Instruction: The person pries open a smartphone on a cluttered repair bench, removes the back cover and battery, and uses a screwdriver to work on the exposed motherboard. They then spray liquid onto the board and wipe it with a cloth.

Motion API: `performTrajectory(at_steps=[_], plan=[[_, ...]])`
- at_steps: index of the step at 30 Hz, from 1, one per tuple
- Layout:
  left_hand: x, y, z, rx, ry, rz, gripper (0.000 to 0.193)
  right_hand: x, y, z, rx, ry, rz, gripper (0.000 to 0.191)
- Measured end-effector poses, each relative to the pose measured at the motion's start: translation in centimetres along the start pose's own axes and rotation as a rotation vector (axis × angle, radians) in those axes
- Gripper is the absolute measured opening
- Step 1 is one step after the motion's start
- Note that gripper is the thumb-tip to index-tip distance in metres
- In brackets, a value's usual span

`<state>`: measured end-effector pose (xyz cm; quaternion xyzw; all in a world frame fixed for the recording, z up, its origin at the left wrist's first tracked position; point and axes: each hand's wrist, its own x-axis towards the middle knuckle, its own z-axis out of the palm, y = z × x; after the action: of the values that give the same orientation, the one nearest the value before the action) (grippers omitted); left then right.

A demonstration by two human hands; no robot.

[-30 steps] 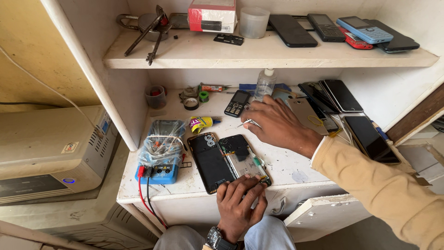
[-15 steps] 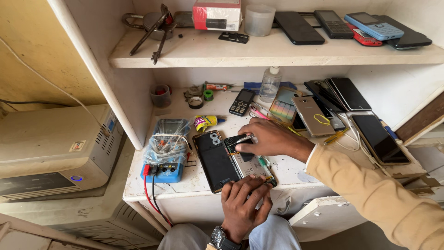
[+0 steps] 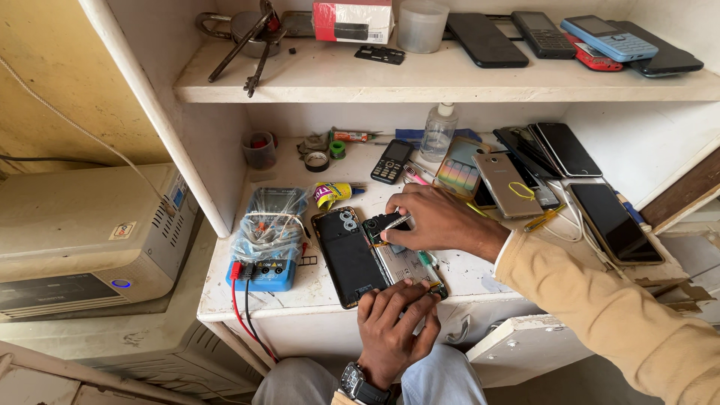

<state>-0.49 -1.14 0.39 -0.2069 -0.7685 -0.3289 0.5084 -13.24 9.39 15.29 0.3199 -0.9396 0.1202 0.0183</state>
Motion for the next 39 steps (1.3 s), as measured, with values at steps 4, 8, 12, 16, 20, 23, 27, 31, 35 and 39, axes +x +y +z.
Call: performTrajectory(at_steps=[4,8,12,16,20,23,27,31,35,39], plan=[[0.0,0.0,0.0,-0.003,0.002,0.001,0.018,0.1,0.5,0.2,0.031,0.021,-0.021,0.046],[0.0,0.0,0.0,-0.004,0.009,0.002,0.019,0.5,1.8,0.7,0.051,0.064,-0.101,0.047],[0.1,0.1,0.0,-0.004,0.005,-0.001,0.019,1.4,3.6,0.7,0.161,-0.033,-0.08,0.045],[0.2,0.1,-0.2,-0.006,0.0,0.001,0.02,2.0,4.9,0.7,0.399,-0.21,0.006,0.046],[0.3,0.1,-0.2,-0.006,0.004,0.009,0.021,2.2,6.0,0.8,0.444,-0.3,0.039,0.049],[0.3,0.2,-0.2,-0.002,0.009,0.002,0.02,2.2,6.8,1.2,0.531,-0.302,0.032,0.047],[0.3,0.1,-0.2,-0.007,0.006,0.001,0.02,2.5,7.7,1.8,0.579,-0.289,0.049,0.041],[0.2,0.2,-0.3,-0.006,0.003,-0.004,0.02,2.7,8.3,1.8,0.661,-0.311,0.1,0.038],[0.4,0.3,-0.4,-0.004,0.001,-0.009,0.019,2.2,9.0,1.4,0.774,-0.293,0.175,0.037],[0.5,0.3,-0.5,-0.012,0.003,-0.001,0.021,0.4,10.1,0.6,0.914,-0.184,0.224,0.037]])
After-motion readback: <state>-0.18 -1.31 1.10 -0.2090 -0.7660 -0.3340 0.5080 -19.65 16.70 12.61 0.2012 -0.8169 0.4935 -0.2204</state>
